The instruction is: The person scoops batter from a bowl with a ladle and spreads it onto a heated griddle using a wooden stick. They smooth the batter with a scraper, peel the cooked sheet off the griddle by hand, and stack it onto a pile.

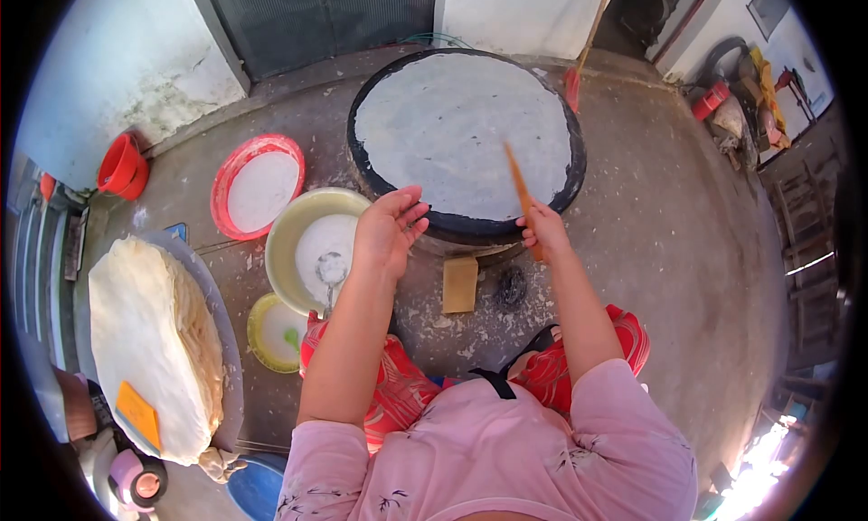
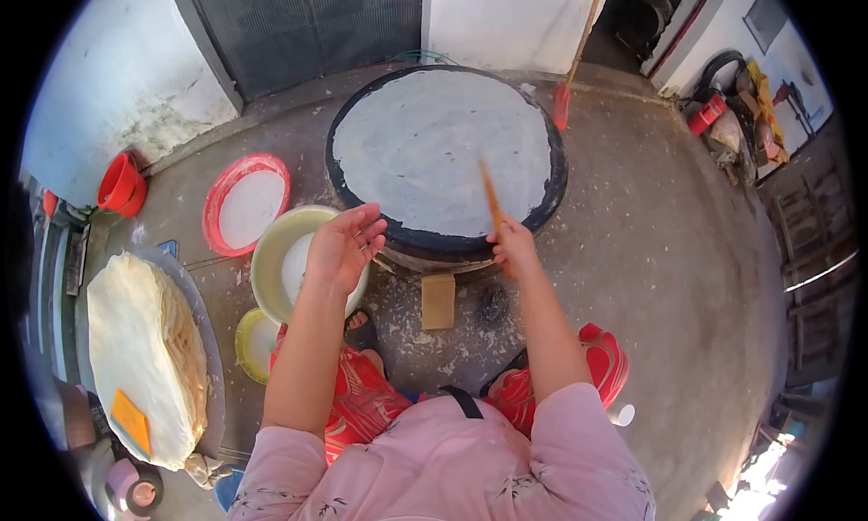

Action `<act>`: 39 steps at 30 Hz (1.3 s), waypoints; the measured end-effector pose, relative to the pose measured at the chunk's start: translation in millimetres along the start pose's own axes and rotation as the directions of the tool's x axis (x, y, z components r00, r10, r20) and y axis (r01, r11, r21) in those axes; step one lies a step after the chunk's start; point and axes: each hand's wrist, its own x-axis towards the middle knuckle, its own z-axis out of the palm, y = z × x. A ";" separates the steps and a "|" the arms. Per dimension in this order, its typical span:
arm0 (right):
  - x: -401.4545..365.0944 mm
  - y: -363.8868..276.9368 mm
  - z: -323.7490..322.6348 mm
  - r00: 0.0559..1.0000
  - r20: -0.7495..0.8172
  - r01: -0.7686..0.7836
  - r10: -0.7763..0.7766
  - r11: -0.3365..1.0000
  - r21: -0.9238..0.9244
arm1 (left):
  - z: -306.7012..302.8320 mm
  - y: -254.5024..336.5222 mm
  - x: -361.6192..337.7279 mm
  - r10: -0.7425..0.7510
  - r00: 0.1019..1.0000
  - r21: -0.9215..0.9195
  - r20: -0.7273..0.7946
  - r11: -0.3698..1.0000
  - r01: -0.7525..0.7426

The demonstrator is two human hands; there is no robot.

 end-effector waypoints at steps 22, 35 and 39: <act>33.5 19.1 80.2 0.829 0.284 0.478 -0.481 0.348 -0.807 | -2.3 0.1 1.0 -0.026 0.999 -0.040 0.024 0.999 0.027; 73.1 0.4 50.1 0.820 0.153 0.409 -0.552 0.378 -0.830 | 0.3 0.6 -5.6 -0.029 0.999 -0.035 0.036 0.999 0.031; 63.6 -3.3 75.1 0.862 0.188 0.293 -0.471 0.159 -0.943 | -0.8 0.4 -5.1 -0.029 0.999 -0.046 0.046 0.998 0.031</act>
